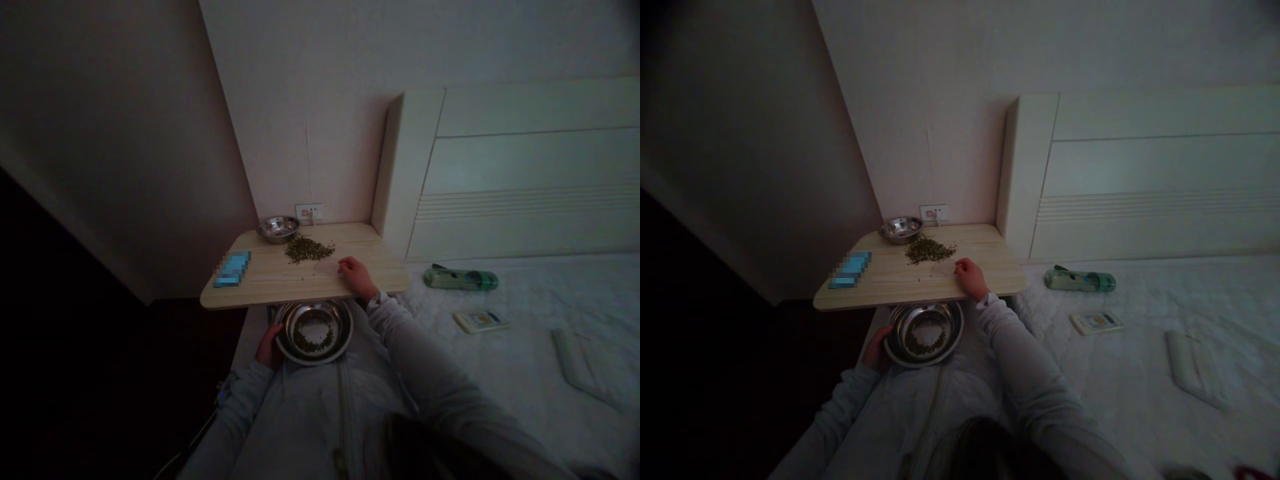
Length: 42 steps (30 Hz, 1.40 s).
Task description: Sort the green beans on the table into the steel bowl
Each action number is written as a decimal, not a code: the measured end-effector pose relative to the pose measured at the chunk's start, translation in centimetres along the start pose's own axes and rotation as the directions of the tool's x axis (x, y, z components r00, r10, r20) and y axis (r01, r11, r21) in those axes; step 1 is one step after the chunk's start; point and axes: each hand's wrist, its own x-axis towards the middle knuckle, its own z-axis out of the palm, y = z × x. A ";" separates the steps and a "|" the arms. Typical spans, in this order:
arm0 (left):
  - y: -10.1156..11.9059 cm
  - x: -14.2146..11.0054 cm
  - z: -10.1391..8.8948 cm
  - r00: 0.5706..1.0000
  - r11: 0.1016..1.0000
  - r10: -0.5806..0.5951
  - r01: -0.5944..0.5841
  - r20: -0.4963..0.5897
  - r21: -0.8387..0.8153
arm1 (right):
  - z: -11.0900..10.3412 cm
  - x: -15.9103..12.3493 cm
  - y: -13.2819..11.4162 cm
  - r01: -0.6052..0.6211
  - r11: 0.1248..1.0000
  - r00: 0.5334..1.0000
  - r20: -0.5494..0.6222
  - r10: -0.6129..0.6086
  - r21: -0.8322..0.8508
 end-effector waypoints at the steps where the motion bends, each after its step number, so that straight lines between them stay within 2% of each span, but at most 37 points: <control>1: 0.0 0.0 0.0 1.000 1.000 -0.004 0.004 0.002 0.001 | 0.0 0.0 0.0 -0.002 1.000 1.000 0.004 0.002 -0.010; 11: -0.1 0.1 -0.1 1.000 1.000 0.002 -0.002 -0.003 0.003 | -0.1 -0.1 -0.1 -0.023 0.999 0.999 0.025 0.022 0.037; 16: -0.1 0.2 -0.2 0.999 0.999 0.041 -0.041 -0.032 0.009 | -0.1 0.0 0.1 0.001 0.998 0.999 0.043 -0.004 0.064; 21: -0.1 0.2 -0.3 0.999 1.000 -0.030 0.030 0.016 0.000 | -0.1 -0.2 -0.1 0.009 0.998 0.998 0.064 -0.013 0.069; 28: 0.1 0.1 -0.1 1.000 1.000 -0.017 0.017 -0.016 0.015 | -0.1 -0.2 -0.2 -0.028 0.996 0.995 0.095 0.020 0.084; 36: 0.0 0.2 -0.1 1.000 1.000 -0.010 0.010 -0.021 -0.008 | 0.1 0.0 0.1 0.016 0.997 0.996 0.087 -0.023 0.078; 42: 0.0 0.1 0.0 0.996 0.997 -0.079 0.079 -0.031 -0.010 | -0.2 -0.2 -0.3 -0.019 0.995 0.995 0.102 0.009 0.094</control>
